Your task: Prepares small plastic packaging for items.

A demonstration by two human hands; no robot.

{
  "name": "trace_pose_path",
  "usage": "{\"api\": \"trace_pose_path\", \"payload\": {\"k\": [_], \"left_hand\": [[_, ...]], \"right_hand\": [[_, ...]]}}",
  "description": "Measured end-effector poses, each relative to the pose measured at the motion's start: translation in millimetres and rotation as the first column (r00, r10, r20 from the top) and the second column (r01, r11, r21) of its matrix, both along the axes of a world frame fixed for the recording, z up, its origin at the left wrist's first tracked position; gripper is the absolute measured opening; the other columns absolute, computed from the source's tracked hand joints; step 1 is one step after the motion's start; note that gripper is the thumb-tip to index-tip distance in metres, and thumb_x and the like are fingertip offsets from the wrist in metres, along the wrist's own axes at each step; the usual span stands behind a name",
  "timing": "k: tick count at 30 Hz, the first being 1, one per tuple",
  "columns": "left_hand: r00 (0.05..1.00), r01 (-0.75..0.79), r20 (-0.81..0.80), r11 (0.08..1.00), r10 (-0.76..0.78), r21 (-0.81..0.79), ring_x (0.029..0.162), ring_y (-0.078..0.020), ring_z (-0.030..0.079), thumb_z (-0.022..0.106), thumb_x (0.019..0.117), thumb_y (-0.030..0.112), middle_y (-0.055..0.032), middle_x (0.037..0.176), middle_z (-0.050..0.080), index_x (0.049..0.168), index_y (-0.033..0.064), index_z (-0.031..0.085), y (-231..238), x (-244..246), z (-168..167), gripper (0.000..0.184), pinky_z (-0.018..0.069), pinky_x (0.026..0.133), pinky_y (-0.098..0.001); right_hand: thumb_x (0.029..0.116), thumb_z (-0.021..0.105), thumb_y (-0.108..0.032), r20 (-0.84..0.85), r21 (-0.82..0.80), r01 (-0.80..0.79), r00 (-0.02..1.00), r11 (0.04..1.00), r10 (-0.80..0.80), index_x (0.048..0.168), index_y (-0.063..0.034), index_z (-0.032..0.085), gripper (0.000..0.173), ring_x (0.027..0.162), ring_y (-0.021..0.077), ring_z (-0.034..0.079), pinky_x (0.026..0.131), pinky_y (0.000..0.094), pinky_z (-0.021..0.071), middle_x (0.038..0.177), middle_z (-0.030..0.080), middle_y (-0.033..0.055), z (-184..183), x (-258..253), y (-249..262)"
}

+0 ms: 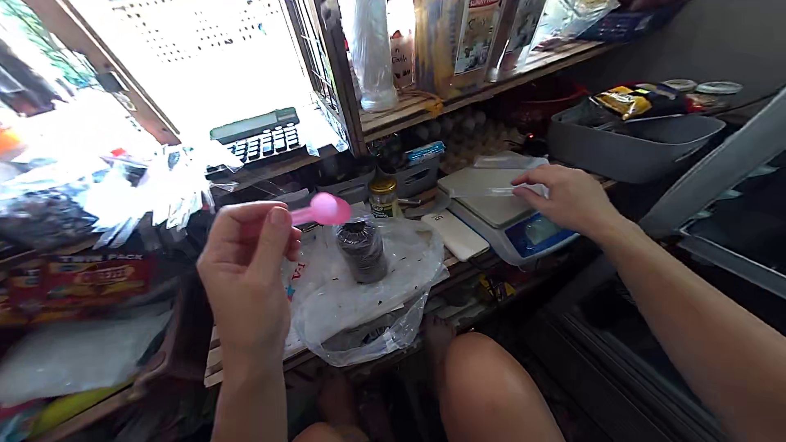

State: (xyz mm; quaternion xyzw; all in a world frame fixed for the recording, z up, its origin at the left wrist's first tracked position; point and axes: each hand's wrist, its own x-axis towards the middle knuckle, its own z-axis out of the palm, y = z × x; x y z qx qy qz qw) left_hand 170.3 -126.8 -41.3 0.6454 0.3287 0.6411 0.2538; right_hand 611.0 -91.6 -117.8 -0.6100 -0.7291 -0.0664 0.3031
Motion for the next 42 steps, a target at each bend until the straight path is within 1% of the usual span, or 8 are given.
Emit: {"api": "trace_pose_path", "payload": {"k": [7, 10, 14, 19, 28, 32, 36, 42], "left_hand": [[1.0, 0.019, 0.024, 0.999, -0.019, -0.032, 0.075, -0.0059, 0.067, 0.062, 0.1016, 0.014, 0.0045, 0.091, 0.069, 0.109, 0.0148, 0.068, -7, 10, -29, 0.01, 0.0593, 0.068, -0.021], [0.999, 0.009, 0.046, 1.0, -0.008, -0.022, 0.075, -0.005, 0.067, 0.062, 0.1023, 0.014, 0.0052, 0.092, 0.069, 0.109, 0.015, 0.068, -10, 7, -28, 0.01, 0.059, 0.068, -0.0198], [0.998, 0.006, 0.068, 1.0, -0.007, 0.015, 0.076, -0.0044, 0.067, 0.062, 0.1027, 0.014, 0.0061, 0.092, 0.069, 0.108, 0.0147, 0.068, -10, -4, -25, 0.008, 0.0592, 0.069, -0.0196], [0.97, -0.113, 0.225, 0.991, 0.094, 0.07, 0.076, -0.0036, 0.067, 0.053, 0.1072, 0.018, 0.0075, 0.091, 0.069, 0.109, 0.0181, 0.067, -17, -44, -10, 0.013, 0.0574, 0.07, -0.0177], [0.905, -0.242, 0.373, 0.969, 0.205, 0.055, 0.073, -0.0028, 0.066, 0.048, 0.1093, 0.02, 0.0066, 0.084, 0.066, 0.106, 0.0173, 0.064, -27, -70, -6, 0.016, 0.0558, 0.067, -0.0154], [0.937, -0.176, 0.307, 0.984, 0.166, 0.005, 0.075, -0.0018, 0.067, 0.051, 0.1089, 0.021, 0.0081, 0.088, 0.068, 0.112, 0.0193, 0.064, -23, -61, -9, 0.014, 0.0567, 0.07, -0.0153], [0.972, -0.08, 0.227, 0.995, 0.064, 0.06, 0.075, -0.002, 0.065, 0.055, 0.1052, 0.015, 0.0084, 0.091, 0.066, 0.113, 0.019, 0.064, -22, -47, -10, 0.012, 0.0568, 0.07, -0.016], [0.977, 0.168, 0.138, 0.985, -0.16, -0.044, 0.067, -0.0007, 0.056, 0.04, 0.1106, 0.031, 0.0091, 0.081, 0.061, 0.096, 0.0201, 0.067, -29, -6, -15, 0.033, 0.0496, 0.062, -0.0154]], "right_hand": [[0.1044, 0.058, -0.025, -0.091, -0.109, -0.22, 0.973, 0.969, 0.211, 0.114, -0.0038, 0.075, 0.029, 0.112, 0.0406, 0.066, 0.099, 0.0637, 0.0468, 0.112, 0.072, 0.0192, -4, -31, 58], [0.1014, 0.062, -0.034, 0.001, -0.189, -0.27, 0.961, 0.944, 0.276, 0.118, -0.0094, 0.075, 0.033, 0.107, 0.0401, 0.06, 0.09, 0.0643, 0.0458, 0.108, 0.066, 0.0171, -5, -50, 81], [0.0895, 0.08, -0.018, 0.089, -0.333, -0.195, 0.968, 0.923, 0.236, 0.111, -0.0012, 0.069, 0.029, 0.107, 0.0459, 0.06, 0.088, 0.0671, 0.0484, 0.109, 0.063, 0.0235, -3, -60, 107], [0.091, 0.073, -0.002, -0.032, -0.463, -0.17, 0.984, 0.87, 0.175, 0.109, 0.0042, 0.067, 0.02, 0.099, 0.0443, 0.064, 0.088, 0.0675, 0.0489, 0.104, 0.066, 0.0256, 10, -68, 113], [0.0969, 0.072, -0.015, -0.052, -0.292, -0.048, 0.998, 0.955, 0.034, 0.106, -0.0005, 0.072, 0.017, 0.086, 0.0506, 0.064, 0.076, 0.0766, 0.0425, 0.088, 0.068, 0.0258, 40, -71, 100], [0.0981, 0.068, -0.011, -0.186, -0.174, -0.052, 0.982, 0.983, 0.019, 0.111, 0.0038, 0.07, 0.02, 0.1, 0.0504, 0.065, 0.087, 0.0741, 0.0442, 0.105, 0.069, 0.0306, 50, -65, 96], [0.0877, 0.07, -0.002, -0.666, 0.101, -0.025, 0.741, 0.995, 0.086, 0.101, -0.0044, 0.056, 0.019, 0.084, 0.004, 0.066, 0.082, 0.0257, 0.0556, 0.097, 0.07, 0.0005, 73, -72, 72], [0.1057, 0.051, -0.009, -0.915, 0.179, -0.275, 0.307, 0.945, 0.263, 0.109, -0.0185, 0.052, 0.01, 0.091, 0.0081, 0.071, 0.087, 0.0259, 0.0597, 0.101, 0.07, -0.0057, 94, -112, -2]]}}
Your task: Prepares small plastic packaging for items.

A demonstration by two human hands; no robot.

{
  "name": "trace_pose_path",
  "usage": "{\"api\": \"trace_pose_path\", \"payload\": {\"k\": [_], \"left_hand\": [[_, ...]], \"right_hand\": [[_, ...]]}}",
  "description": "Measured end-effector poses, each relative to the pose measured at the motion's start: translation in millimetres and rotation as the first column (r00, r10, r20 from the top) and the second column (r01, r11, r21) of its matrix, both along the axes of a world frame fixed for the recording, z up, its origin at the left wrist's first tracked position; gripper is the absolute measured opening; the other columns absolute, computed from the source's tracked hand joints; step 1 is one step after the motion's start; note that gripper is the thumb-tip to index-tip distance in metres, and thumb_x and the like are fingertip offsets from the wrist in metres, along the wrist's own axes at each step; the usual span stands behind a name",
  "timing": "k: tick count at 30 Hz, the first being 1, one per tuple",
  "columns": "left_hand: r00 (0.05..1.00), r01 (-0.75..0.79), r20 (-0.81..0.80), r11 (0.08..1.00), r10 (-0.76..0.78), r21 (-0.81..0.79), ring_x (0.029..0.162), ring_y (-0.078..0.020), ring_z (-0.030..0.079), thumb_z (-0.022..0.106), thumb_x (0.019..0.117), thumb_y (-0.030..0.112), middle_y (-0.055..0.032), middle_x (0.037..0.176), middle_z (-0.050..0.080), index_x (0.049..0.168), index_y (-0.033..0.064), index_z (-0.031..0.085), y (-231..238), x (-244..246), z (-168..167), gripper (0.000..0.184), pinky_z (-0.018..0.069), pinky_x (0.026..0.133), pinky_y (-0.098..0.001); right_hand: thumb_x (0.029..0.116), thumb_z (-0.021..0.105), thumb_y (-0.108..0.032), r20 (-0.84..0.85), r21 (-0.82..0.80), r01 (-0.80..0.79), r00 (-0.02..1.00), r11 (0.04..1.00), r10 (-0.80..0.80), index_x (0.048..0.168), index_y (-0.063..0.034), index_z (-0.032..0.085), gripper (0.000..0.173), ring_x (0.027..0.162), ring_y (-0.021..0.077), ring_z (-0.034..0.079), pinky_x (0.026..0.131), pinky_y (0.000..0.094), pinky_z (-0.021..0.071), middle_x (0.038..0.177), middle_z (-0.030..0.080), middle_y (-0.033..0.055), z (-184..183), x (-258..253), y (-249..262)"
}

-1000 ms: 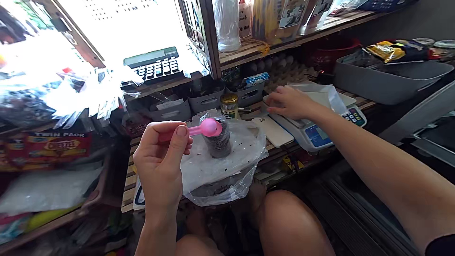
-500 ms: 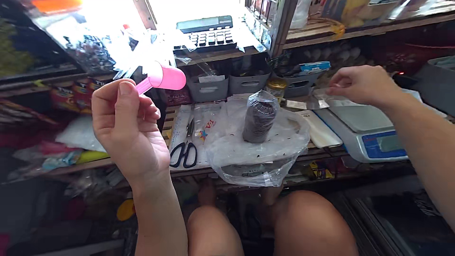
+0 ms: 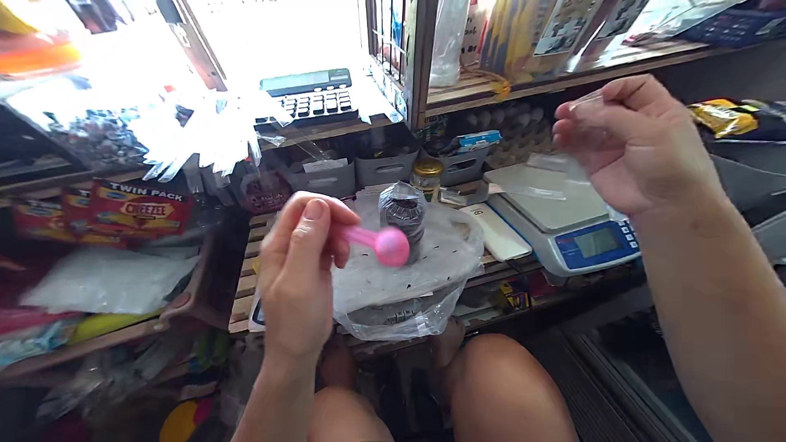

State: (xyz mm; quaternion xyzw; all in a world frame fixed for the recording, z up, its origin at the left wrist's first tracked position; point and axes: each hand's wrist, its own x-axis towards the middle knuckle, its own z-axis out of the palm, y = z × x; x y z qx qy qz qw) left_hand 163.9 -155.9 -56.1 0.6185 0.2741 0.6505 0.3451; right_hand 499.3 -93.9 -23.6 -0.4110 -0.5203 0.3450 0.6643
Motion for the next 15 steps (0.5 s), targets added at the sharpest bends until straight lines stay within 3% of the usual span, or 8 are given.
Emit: {"api": "trace_pose_path", "payload": {"k": [2, 4, 5, 7, 8, 10, 12, 15], "left_hand": [[0.99, 0.058, -0.125, 0.998, -0.06, -0.019, 0.06, -0.0025, 0.051, 0.032, 0.1119, 0.043, 0.0084, 0.071, 0.053, 0.081, 0.0209, 0.057, -2, 16, -6, 0.045, 0.0449, 0.055, -0.0176], [0.965, 0.086, -0.25, 0.996, -0.085, -0.004, 0.053, -0.0023, 0.049, 0.038, 0.1121, 0.038, 0.0063, 0.064, 0.052, 0.076, 0.0144, 0.058, -5, 33, -11, 0.048, 0.0435, 0.049, -0.0174], [0.947, 0.072, -0.314, 0.997, -0.066, 0.01, 0.051, -0.0017, 0.049, 0.042, 0.1118, 0.031, 0.0058, 0.063, 0.052, 0.083, 0.0114, 0.063, -6, 40, -14, 0.041, 0.043, 0.047, -0.0167], [0.898, 0.038, -0.439, 0.997, -0.002, 0.073, 0.048, -0.0032, 0.047, 0.052, 0.1085, 0.019, 0.0036, 0.063, 0.052, 0.114, 0.0094, 0.066, -5, 52, -20, 0.019, 0.0423, 0.044, -0.018], [0.872, 0.015, -0.487, 0.992, 0.048, 0.124, 0.047, -0.0034, 0.046, 0.056, 0.1065, 0.017, 0.0036, 0.063, 0.051, 0.128, 0.0094, 0.063, -4, 56, -23, 0.024, 0.0419, 0.042, -0.0186], [0.823, -0.041, -0.54, 0.967, 0.175, 0.25, 0.047, -0.0047, 0.043, 0.061, 0.1029, 0.014, 0.0044, 0.06, 0.047, 0.144, 0.0078, 0.054, -4, 62, -26, 0.043, 0.0392, 0.043, -0.0207], [0.782, -0.064, -0.551, 0.917, 0.29, 0.393, 0.05, -0.0074, 0.043, 0.064, 0.0998, 0.012, 0.0027, 0.062, 0.049, 0.147, 0.0042, 0.053, -4, 66, -26, 0.049, 0.0397, 0.046, -0.0235], [0.778, -0.034, -0.517, 0.846, 0.357, 0.532, 0.062, -0.0097, 0.059, 0.065, 0.099, 0.01, -0.0028, 0.077, 0.069, 0.128, 0.0038, 0.07, -6, 67, -28, 0.03, 0.0488, 0.057, -0.0255]], "right_hand": [[0.108, 0.047, -0.014, -0.03, -0.032, -0.095, 0.995, 0.995, 0.094, 0.117, -0.0176, 0.058, 0.014, 0.092, 0.0081, 0.07, 0.087, 0.0253, 0.0594, 0.103, 0.07, -0.0044, -2, -18, -20], [0.1085, 0.047, -0.015, -0.069, -0.05, -0.182, 0.982, 0.982, 0.178, 0.116, -0.0177, 0.063, 0.018, 0.092, 0.0064, 0.07, 0.087, 0.0231, 0.059, 0.104, 0.071, -0.0044, -7, -33, -37], [0.1082, 0.048, -0.014, -0.104, -0.054, -0.209, 0.974, 0.976, 0.203, 0.114, -0.0174, 0.065, 0.019, 0.092, 0.0064, 0.07, 0.086, 0.0229, 0.0592, 0.103, 0.071, -0.0037, -9, -40, -44], [0.1078, 0.049, -0.014, -0.171, -0.063, -0.265, 0.953, 0.962, 0.252, 0.112, -0.0155, 0.067, 0.018, 0.09, 0.0075, 0.071, 0.085, 0.0238, 0.0599, 0.102, 0.071, -0.0017, -13, -53, -54], [0.1075, 0.05, -0.013, -0.197, -0.069, -0.292, 0.941, 0.954, 0.274, 0.112, -0.0143, 0.067, 0.017, 0.09, 0.0079, 0.071, 0.085, 0.024, 0.0603, 0.102, 0.072, -0.0008, -15, -59, -59], [0.1073, 0.051, -0.013, -0.213, -0.077, -0.354, 0.919, 0.932, 0.332, 0.111, -0.0124, 0.067, 0.017, 0.09, 0.0085, 0.072, 0.085, 0.0249, 0.0608, 0.101, 0.072, 0.0005, -20, -68, -65], [0.1063, 0.052, -0.011, -0.198, -0.082, -0.393, 0.907, 0.916, 0.371, 0.11, -0.0103, 0.068, 0.016, 0.088, 0.01, 0.072, 0.084, 0.0262, 0.0614, 0.099, 0.073, 0.0025, -27, -78, -71], [0.1021, 0.054, -0.002, -0.104, -0.064, -0.407, 0.911, 0.911, 0.399, 0.111, -0.009, 0.069, 0.019, 0.083, 0.0102, 0.072, 0.08, 0.0284, 0.0625, 0.095, 0.073, 0.0031, -41, -87, -77]]}}
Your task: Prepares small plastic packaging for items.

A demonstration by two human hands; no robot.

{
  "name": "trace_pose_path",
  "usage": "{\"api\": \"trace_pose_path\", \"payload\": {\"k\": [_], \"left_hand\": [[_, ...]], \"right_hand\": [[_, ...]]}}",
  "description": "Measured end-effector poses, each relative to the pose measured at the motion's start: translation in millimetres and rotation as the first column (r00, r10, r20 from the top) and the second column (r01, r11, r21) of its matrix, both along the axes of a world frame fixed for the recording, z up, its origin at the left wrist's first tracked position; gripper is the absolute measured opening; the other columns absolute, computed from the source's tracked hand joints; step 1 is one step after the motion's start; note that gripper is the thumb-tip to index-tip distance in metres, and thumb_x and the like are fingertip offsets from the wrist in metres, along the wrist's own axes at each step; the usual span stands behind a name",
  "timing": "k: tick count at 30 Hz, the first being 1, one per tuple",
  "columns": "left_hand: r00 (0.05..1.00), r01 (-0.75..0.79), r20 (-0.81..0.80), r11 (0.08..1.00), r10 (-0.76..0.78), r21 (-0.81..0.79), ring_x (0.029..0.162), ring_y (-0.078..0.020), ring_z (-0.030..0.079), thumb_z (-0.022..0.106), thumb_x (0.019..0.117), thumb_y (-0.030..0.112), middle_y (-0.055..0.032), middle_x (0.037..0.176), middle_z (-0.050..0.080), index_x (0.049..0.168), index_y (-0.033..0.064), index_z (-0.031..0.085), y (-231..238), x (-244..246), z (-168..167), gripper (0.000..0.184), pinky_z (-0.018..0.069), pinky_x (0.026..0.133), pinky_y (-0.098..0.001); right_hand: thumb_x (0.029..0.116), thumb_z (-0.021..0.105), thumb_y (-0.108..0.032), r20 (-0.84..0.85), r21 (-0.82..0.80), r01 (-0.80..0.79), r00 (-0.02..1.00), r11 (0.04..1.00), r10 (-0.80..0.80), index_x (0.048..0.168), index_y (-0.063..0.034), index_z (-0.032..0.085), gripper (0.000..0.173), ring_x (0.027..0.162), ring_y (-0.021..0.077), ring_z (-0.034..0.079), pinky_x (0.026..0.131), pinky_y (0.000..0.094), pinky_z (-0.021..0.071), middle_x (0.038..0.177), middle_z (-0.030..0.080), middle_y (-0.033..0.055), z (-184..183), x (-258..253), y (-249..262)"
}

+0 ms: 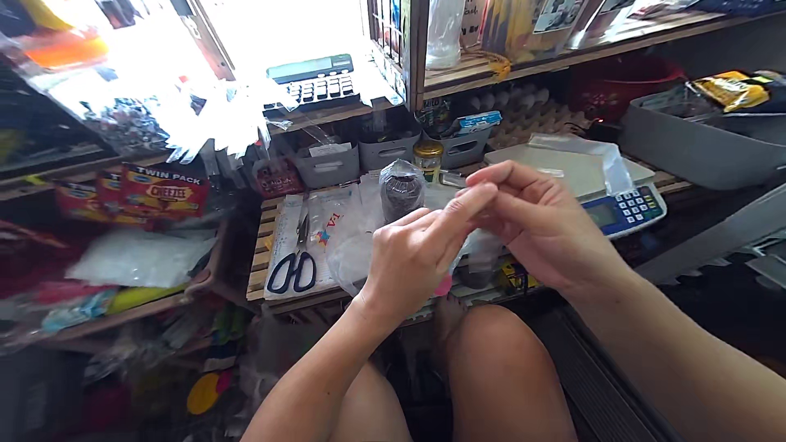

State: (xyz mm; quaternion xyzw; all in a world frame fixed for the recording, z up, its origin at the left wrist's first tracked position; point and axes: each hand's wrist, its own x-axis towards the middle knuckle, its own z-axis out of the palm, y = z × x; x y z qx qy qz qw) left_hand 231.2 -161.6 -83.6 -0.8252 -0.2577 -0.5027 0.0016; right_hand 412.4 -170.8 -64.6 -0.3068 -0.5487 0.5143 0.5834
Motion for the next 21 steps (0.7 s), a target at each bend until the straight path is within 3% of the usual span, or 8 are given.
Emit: {"api": "trace_pose_path", "payload": {"k": [3, 8, 10, 12, 15, 17, 19, 21], "left_hand": [[0.996, 0.029, 0.088, 1.0, -0.028, -0.002, 0.07, -0.007, 0.062, 0.063, 0.1002, 0.008, -0.0037, 0.083, 0.07, 0.105, 0.0012, 0.075, -4, -1, 1, 0.014, 0.0518, 0.063, -0.0222], [0.967, 0.085, 0.253, 0.957, -0.013, -0.277, 0.052, -0.0018, 0.05, 0.064, 0.1, 0.009, 0.0016, 0.064, 0.058, 0.095, 0.0017, 0.071, -10, -7, -2, 0.011, 0.0436, 0.047, -0.0178], [0.974, 0.136, 0.222, 0.883, -0.037, -0.449, 0.051, -0.0036, 0.052, 0.063, 0.1001, 0.01, 0.0008, 0.062, 0.057, 0.093, 0.0029, 0.07, -10, -9, -6, 0.013, 0.0448, 0.048, -0.0197], [0.975, 0.205, 0.193, 0.781, -0.11, -0.59, 0.053, -0.003, 0.054, 0.063, 0.1012, 0.013, -0.0002, 0.063, 0.059, 0.09, 0.0015, 0.071, -10, -6, -8, 0.018, 0.0466, 0.051, -0.0196], [0.966, 0.246, 0.134, 0.637, -0.22, -0.73, 0.06, -0.0015, 0.056, 0.061, 0.1015, 0.015, -0.0002, 0.068, 0.062, 0.091, 0.0, 0.071, -14, 0, -6, 0.021, 0.0477, 0.058, -0.0194], [0.953, 0.265, 0.124, 0.555, -0.278, -0.789, 0.057, 0.0006, 0.052, 0.062, 0.1022, 0.016, 0.0026, 0.065, 0.058, 0.086, 0.0009, 0.068, -14, 2, -5, 0.023, 0.0448, 0.056, -0.0174], [0.937, 0.285, 0.136, 0.482, -0.321, -0.829, 0.056, 0.0015, 0.053, 0.062, 0.1021, 0.016, 0.0034, 0.065, 0.059, 0.086, 0.0011, 0.069, -12, 1, -6, 0.023, 0.0448, 0.055, -0.0172], [0.929, 0.278, 0.132, 0.42, -0.345, -0.864, 0.056, 0.0019, 0.054, 0.062, 0.1024, 0.017, 0.0038, 0.066, 0.061, 0.087, 0.0017, 0.07, -10, 0, -7, 0.023, 0.047, 0.055, -0.0168]], "right_hand": [[0.0966, 0.064, -0.003, 0.1, 0.02, -0.022, 0.995, 1.0, 0.02, 0.111, -0.0098, 0.071, 0.018, 0.082, 0.0115, 0.072, 0.081, 0.0283, 0.0622, 0.094, 0.073, 0.0038, -18, 0, -7], [0.1012, 0.064, -0.031, 0.33, 0.253, -0.12, 0.944, 0.96, 0.031, 0.095, -0.0173, 0.073, 0.018, 0.082, 0.0016, 0.067, 0.073, 0.0182, 0.0575, 0.089, 0.07, -0.0077, -55, 17, -27], [0.1002, 0.064, -0.042, 0.351, 0.424, -0.136, 0.936, 0.896, -0.024, 0.091, -0.0257, 0.071, 0.021, 0.112, 0.0026, 0.057, 0.093, 0.0191, 0.0498, 0.113, 0.061, -0.0111, -57, 26, -35], [0.0995, 0.064, -0.043, 0.266, 0.529, -0.151, 0.964, 0.835, 0.006, 0.092, -0.0297, 0.075, 0.019, 0.136, 0.016, 0.048, 0.117, 0.0366, 0.0393, 0.133, 0.06, -0.0093, -50, 31, -40], [0.1046, 0.056, -0.042, 0.145, 0.569, -0.158, 0.985, 0.807, 0.091, 0.101, -0.0276, 0.075, 0.025, 0.117, 0.0091, 0.064, 0.119, 0.0423, 0.0379, 0.11, 0.073, -0.0131, -35, 28, -46], [0.1063, 0.051, -0.043, 0.131, 0.582, -0.176, 0.984, 0.794, 0.122, 0.119, -0.0242, 0.075, 0.033, 0.114, 0.0086, 0.066, 0.115, 0.0402, 0.0433, 0.113, 0.073, -0.0115, -27, 24, -46], [0.104, 0.057, -0.035, 0.108, 0.581, -0.127, 0.991, 0.804, 0.079, 0.124, -0.0215, 0.073, 0.029, 0.114, 0.0104, 0.065, 0.105, 0.0325, 0.0522, 0.121, 0.07, -0.0082, -18, 20, -43], [0.0975, 0.07, -0.023, 0.013, 0.535, 0.026, 0.999, 0.844, -0.039, 0.117, -0.0215, 0.073, 0.019, 0.1, 0.0105, 0.071, 0.09, 0.0267, 0.0606, 0.111, 0.073, -0.0058, -9, 13, -40]]}}
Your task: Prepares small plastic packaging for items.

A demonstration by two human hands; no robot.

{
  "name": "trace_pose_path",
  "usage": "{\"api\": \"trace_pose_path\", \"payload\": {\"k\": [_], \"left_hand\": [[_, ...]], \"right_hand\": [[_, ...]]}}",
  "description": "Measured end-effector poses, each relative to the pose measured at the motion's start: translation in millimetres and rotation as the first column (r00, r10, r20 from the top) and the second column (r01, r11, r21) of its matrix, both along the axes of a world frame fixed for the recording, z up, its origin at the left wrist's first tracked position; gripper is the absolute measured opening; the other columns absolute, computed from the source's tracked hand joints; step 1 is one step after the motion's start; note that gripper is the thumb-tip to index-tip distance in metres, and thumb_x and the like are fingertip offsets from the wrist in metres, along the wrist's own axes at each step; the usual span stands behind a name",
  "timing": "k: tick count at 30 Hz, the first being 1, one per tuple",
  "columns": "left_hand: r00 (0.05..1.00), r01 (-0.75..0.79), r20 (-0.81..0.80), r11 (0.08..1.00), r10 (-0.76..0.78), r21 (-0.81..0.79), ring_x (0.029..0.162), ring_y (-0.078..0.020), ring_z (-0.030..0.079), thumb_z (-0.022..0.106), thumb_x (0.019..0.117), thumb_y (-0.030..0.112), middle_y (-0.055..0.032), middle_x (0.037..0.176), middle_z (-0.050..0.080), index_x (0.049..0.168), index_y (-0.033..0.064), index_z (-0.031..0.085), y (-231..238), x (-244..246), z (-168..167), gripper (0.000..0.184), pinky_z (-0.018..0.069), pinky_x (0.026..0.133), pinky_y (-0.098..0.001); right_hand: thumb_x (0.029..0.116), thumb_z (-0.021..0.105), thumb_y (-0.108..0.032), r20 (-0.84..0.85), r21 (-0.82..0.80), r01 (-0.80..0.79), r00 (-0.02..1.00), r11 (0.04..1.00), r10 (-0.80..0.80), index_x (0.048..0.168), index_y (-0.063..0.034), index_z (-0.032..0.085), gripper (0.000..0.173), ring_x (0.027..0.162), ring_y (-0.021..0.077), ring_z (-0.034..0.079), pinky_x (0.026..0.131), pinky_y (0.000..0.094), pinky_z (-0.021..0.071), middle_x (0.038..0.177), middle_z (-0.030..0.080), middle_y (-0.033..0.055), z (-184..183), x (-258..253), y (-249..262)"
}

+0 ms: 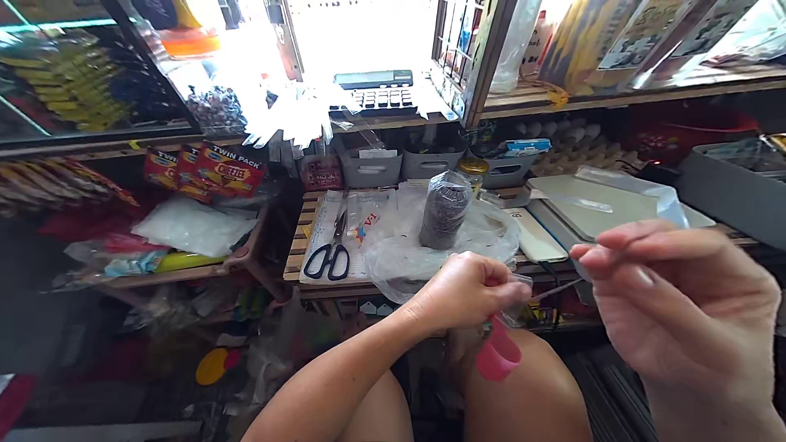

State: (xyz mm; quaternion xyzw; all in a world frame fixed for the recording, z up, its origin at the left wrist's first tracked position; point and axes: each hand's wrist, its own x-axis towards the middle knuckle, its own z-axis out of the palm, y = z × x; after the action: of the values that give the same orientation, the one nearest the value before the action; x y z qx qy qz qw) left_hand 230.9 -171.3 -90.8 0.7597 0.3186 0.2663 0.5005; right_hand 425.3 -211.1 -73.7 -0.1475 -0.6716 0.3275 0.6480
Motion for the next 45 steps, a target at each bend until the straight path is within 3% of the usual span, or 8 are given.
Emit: {"api": "trace_pose_path", "payload": {"k": [4, 11, 17, 25, 32, 36, 40, 45], "left_hand": [[0.998, 0.037, -0.038, 0.994, -0.041, -0.101, 0.058, 0.0034, 0.055, 0.061, 0.1029, 0.017, 0.0058, 0.069, 0.062, 0.091, 0.0035, 0.072, 3, -2, -3, 0.021, 0.0466, 0.055, -0.0155], [0.911, 0.209, -0.358, 0.978, -0.204, -0.024, 0.05, -0.0005, 0.05, 0.062, 0.1035, 0.033, 0.0033, 0.059, 0.056, 0.081, 0.0033, 0.068, 15, -22, -6, 0.038, 0.0419, 0.049, -0.02], [0.934, 0.193, -0.292, 0.979, -0.204, -0.068, 0.051, 0.0046, 0.046, 0.057, 0.1056, 0.03, 0.0095, 0.062, 0.054, 0.095, 0.0088, 0.074, 25, -50, 1, 0.03, 0.0378, 0.048, -0.0147], [0.938, -0.343, 0.101, 0.931, 0.332, 0.126, 0.047, 0.0022, 0.045, 0.06, 0.103, 0.017, 0.0073, 0.061, 0.057, 0.098, 0.0105, 0.077, 11, -89, 25, 0.019, 0.0394, 0.045, -0.014], [0.926, -0.369, 0.179, 0.9, 0.333, 0.233, 0.046, -0.0017, 0.051, 0.069, 0.0986, 0.018, 0.0033, 0.06, 0.059, 0.122, 0.0084, 0.07, 2, -43, 18, 0.026, 0.0451, 0.045, -0.0182], [0.997, -0.081, 0.033, 0.971, 0.076, 0.223, 0.059, 0.006, 0.052, 0.061, 0.1035, 0.02, 0.0058, 0.073, 0.066, 0.095, 0.004, 0.075, 6, -16, -1, 0.022, 0.0432, 0.055, -0.0125], [0.972, 0.229, -0.063, 0.971, -0.225, 0.073, 0.056, 0.0061, 0.049, 0.065, 0.1018, 0.021, 0.006, 0.068, 0.062, 0.098, 0.0037, 0.076, 1, -18, 7, 0.021, 0.0404, 0.052, -0.0117], [0.961, -0.276, 0.087, 0.937, 0.263, 0.214, 0.046, -0.0007, 0.049, 0.069, 0.0992, 0.023, 0.005, 0.058, 0.056, 0.121, 0.0124, 0.068, -5, -35, 17, 0.024, 0.0423, 0.044, -0.0159]], "right_hand": [[0.0931, 0.075, -0.02, -0.006, -0.203, 0.127, 0.991, 0.971, -0.131, 0.134, -0.0259, 0.062, 0.043, 0.083, 0.0048, 0.072, 0.083, 0.0224, 0.0617, 0.093, 0.073, -0.0091, 17, -7, 4], [0.0995, 0.064, -0.009, -0.03, -0.345, 0.114, 0.991, 0.932, -0.133, 0.11, -0.0089, 0.077, 0.017, 0.087, 0.0143, 0.075, 0.085, 0.0303, 0.0635, 0.096, 0.077, 0.0047, 2, -11, 16], [0.0988, 0.064, -0.005, -0.232, -0.456, 0.129, 0.938, 0.881, -0.257, 0.099, -0.0116, 0.077, 0.014, 0.082, 0.0076, 0.073, 0.08, 0.0237, 0.062, 0.092, 0.076, -0.0002, -1, 5, 29], [0.0834, 0.08, -0.002, -0.185, -0.486, 0.154, 0.944, 0.86, -0.274, 0.076, -0.0159, 0.072, 0.018, 0.068, 0.0033, 0.068, 0.066, 0.0196, 0.0594, 0.077, 0.074, -0.0036, -18, -15, 45], [0.0896, 0.075, -0.001, -0.1, -0.396, 0.142, 0.975, 0.907, -0.196, 0.104, -0.0076, 0.077, 0.015, 0.081, 0.0109, 0.074, 0.078, 0.026, 0.063, 0.09, 0.076, 0.002, -13, -38, 54], [0.0909, 0.075, -0.005, -0.207, -0.398, 0.141, 0.949, 0.907, -0.239, 0.096, -0.0119, 0.076, 0.009, 0.078, 0.0073, 0.071, 0.076, 0.0228, 0.0611, 0.088, 0.075, -0.0019, -12, -42, 57], [0.0961, 0.07, -0.008, -0.246, -0.416, 0.213, 0.91, 0.884, -0.335, 0.107, -0.0106, 0.074, 0.012, 0.083, 0.0099, 0.074, 0.081, 0.0261, 0.0632, 0.094, 0.076, -0.0017, -9, -27, 60], [0.0844, 0.081, -0.004, -0.039, -0.11, 0.306, 0.949, 0.946, -0.312, 0.115, -0.0202, 0.057, 0.042, 0.075, 0.0066, 0.073, 0.071, 0.0232, 0.0634, 0.086, 0.075, -0.0072, -37, -29, 58]]}}
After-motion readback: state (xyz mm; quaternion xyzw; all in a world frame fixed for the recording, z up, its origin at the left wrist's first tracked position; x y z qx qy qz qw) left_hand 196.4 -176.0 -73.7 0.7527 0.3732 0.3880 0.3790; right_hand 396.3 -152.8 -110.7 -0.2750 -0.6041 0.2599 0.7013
